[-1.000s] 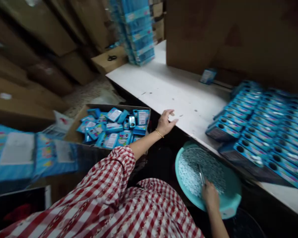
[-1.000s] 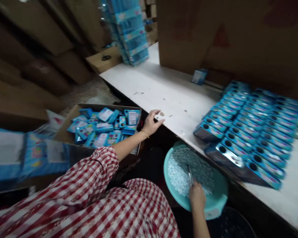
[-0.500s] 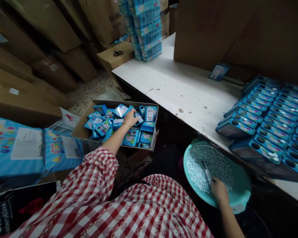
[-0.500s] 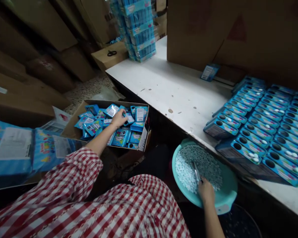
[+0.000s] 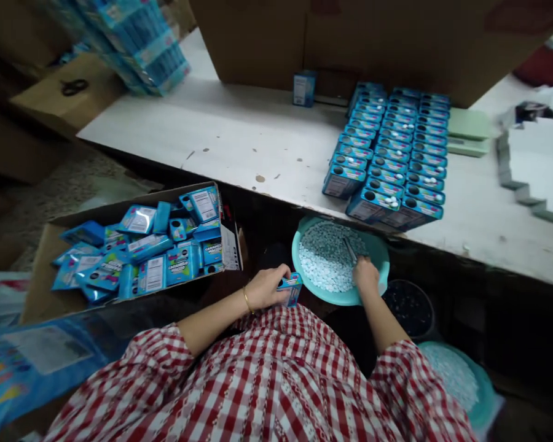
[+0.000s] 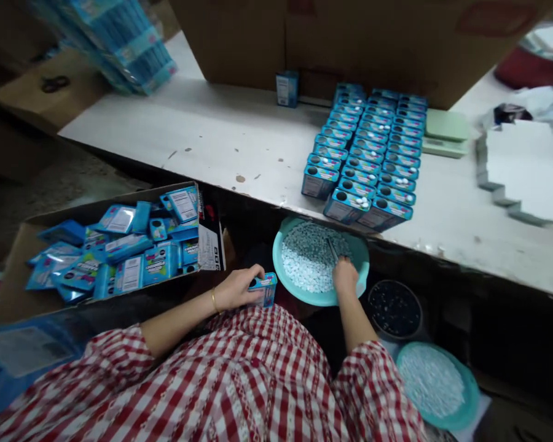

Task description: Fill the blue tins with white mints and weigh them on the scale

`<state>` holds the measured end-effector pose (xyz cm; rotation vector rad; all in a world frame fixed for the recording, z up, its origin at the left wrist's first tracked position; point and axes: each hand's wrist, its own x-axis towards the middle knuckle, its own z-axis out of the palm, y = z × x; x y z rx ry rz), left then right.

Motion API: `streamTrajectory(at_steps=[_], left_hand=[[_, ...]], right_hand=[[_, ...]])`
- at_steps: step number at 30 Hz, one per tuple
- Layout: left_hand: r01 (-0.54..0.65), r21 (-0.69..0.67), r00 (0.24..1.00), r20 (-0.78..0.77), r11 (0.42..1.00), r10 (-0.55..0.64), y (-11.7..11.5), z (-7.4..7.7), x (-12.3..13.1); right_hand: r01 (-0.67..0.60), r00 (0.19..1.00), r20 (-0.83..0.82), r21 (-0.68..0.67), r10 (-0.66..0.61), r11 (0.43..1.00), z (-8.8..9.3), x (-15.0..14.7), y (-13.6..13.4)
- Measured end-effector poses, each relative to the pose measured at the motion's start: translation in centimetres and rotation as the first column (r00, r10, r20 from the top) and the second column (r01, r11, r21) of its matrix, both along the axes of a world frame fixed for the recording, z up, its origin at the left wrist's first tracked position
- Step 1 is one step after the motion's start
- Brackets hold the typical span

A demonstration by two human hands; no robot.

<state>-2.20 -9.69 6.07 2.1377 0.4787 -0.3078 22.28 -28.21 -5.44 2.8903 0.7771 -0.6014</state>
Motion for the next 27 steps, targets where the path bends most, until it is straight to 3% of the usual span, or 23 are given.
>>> streamTrajectory(at_steps=[2,4,6,8,10,11,15,18,20,23,25,27], left_hand=[[-0.104,-0.159,0.992,0.051,0.982,0.113,0.1,-1.5,-0.4],[-0.257,-0.361,0.957,0.033,0.896,0.287,0.6,-3.0,-0.8],[-0.457,-0.521,0.861,-0.056,0.721,0.505,0.8,-4.6,-0.4],[-0.582,-0.638,0.739,-0.156,0.505,0.655,0.6,-6.2,0.7],[-0.607,-0.721,0.664,-0.23,0.334,0.711,0.2,-7.4,2.2],[-0.602,-0.748,0.655,-0.261,0.281,0.709,-0.1,-7.8,3.0],[-0.59,-0.784,0.67,-0.344,0.191,0.658,-0.2,-7.7,4.5],[-0.554,-0.805,0.679,-0.29,0.212,0.674,0.8,-7.2,4.7],[-0.536,-0.792,0.663,-0.181,0.292,0.726,1.7,-7.1,5.1],[-0.533,-0.661,0.661,0.064,0.528,0.747,2.6,-7.3,6.4],[-0.524,-0.504,0.694,0.215,0.687,0.687,2.8,-7.4,7.7],[-0.493,-0.35,0.74,0.312,0.796,0.596,2.5,-7.4,9.1]], right_hand=[[-0.041,0.999,-0.028,0.012,0.041,0.999,-0.5,-0.4,0.5],[-0.117,0.988,-0.099,0.046,0.121,0.992,-1.1,-1.3,1.3],[-0.184,0.963,-0.186,0.086,0.197,0.979,-1.9,-2.2,2.2],[-0.216,0.933,-0.267,0.115,0.239,0.97,-2.5,-2.7,2.6],[-0.224,0.904,-0.339,0.143,0.26,0.964,-2.9,-2.8,2.6],[-0.222,0.889,-0.371,0.163,0.268,0.961,-3.1,-2.7,2.4],[-0.171,0.825,-0.489,0.264,0.285,0.949,-3.2,-2.1,1.5],[-0.092,0.796,-0.545,0.322,0.264,0.942,-2.6,-1.6,0.6],[-0.043,0.792,-0.559,0.353,0.247,0.935,-1.7,-1.1,-0.1],[0.01,0.797,-0.557,0.4,0.234,0.916,0.2,0.2,-1.4],[0.084,0.793,-0.572,0.446,0.211,0.891,1.7,1.1,-2.1],[0.175,0.78,-0.598,0.492,0.185,0.853,3.3,1.9,-2.7]])
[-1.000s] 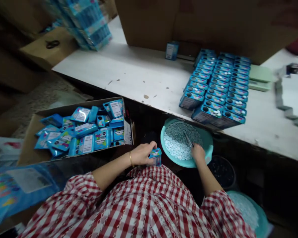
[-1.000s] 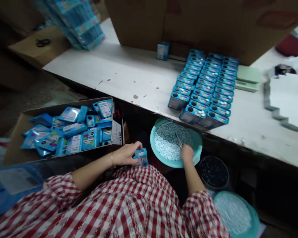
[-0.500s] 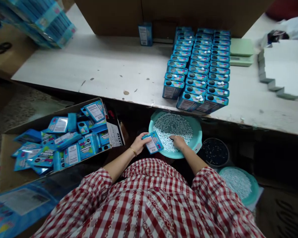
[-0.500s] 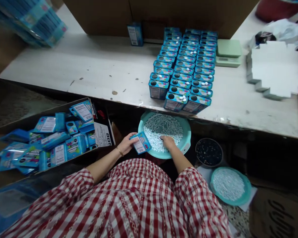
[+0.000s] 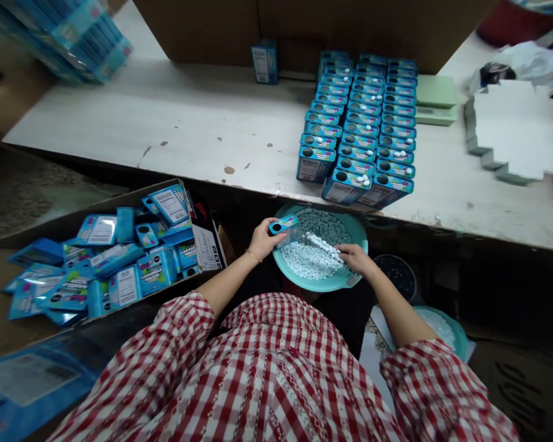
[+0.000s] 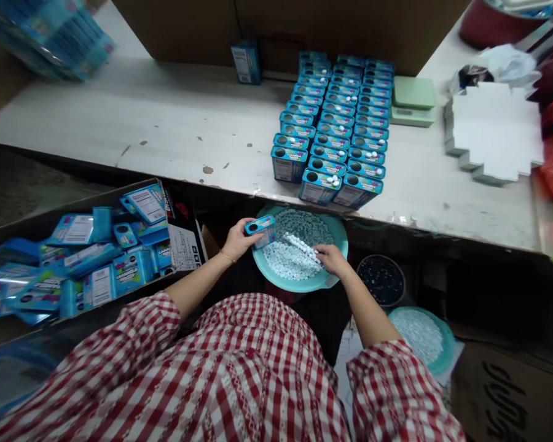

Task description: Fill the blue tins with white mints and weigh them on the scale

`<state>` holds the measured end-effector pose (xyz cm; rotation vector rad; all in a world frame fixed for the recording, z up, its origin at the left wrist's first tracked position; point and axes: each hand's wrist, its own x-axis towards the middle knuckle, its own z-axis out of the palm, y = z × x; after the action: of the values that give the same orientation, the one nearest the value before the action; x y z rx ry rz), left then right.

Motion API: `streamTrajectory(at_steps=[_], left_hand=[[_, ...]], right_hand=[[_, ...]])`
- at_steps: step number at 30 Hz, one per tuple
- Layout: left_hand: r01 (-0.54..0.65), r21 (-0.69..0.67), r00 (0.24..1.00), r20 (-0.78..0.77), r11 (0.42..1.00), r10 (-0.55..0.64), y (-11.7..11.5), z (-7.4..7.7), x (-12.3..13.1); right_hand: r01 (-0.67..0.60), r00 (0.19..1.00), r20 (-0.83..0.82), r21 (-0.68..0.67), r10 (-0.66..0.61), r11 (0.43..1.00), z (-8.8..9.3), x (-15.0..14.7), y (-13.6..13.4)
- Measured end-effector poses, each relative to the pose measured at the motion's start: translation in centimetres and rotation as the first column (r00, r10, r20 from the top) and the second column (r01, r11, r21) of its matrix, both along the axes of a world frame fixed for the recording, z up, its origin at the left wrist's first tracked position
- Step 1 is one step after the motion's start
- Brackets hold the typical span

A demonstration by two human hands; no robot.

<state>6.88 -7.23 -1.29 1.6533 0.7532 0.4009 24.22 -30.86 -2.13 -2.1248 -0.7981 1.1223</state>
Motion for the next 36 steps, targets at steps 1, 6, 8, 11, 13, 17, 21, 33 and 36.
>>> streamTrajectory(at_steps=[1,6,8,11,13,17,21,33,36], left_hand=[[0.036,0.071,0.999,-0.018,0.997,-0.034,-0.3,0.0,0.6],[0.239,0.282,0.968,-0.139,0.929,-0.207,-2.2,-0.5,3.0],[0.321,0.331,0.945,-0.179,0.887,-0.275,-3.0,-0.9,3.5],[0.408,0.367,0.911,-0.224,0.836,-0.346,-3.8,-1.4,3.8],[0.433,0.369,0.899,-0.242,0.823,-0.365,-4.1,-1.6,3.9],[0.422,0.343,0.903,-0.236,0.839,-0.358,-4.4,-1.9,3.9],[0.32,0.313,0.946,-0.146,0.894,-0.288,-3.7,-2.0,3.0],[-0.153,0.26,0.988,0.068,0.954,0.14,-3.0,-6.5,0.4],[-0.189,0.26,0.982,0.064,0.947,0.179,-3.1,-7.0,0.6]], right_hand=[[0.029,0.999,-0.021,0.022,-0.028,0.999,0.9,0.3,-0.2],[-0.041,0.999,0.037,0.024,0.04,0.999,5.2,1.1,0.7],[-0.133,0.98,0.146,-0.035,0.136,0.991,6.7,1.0,1.9],[-0.244,0.894,0.328,-0.215,0.305,0.946,8.7,0.6,4.5],[-0.271,0.819,0.408,-0.344,0.404,0.899,9.9,-0.2,6.4],[-0.287,0.698,0.459,-0.525,0.55,0.801,12.1,-2.0,8.4],[-0.258,0.684,0.496,-0.523,0.536,0.813,12.3,-1.2,6.2],[-0.202,0.814,0.41,-0.465,0.412,0.862,-4.3,-5.3,4.7],[-0.289,0.863,0.3,-0.368,0.407,0.884,-5.6,-4.8,4.1]])
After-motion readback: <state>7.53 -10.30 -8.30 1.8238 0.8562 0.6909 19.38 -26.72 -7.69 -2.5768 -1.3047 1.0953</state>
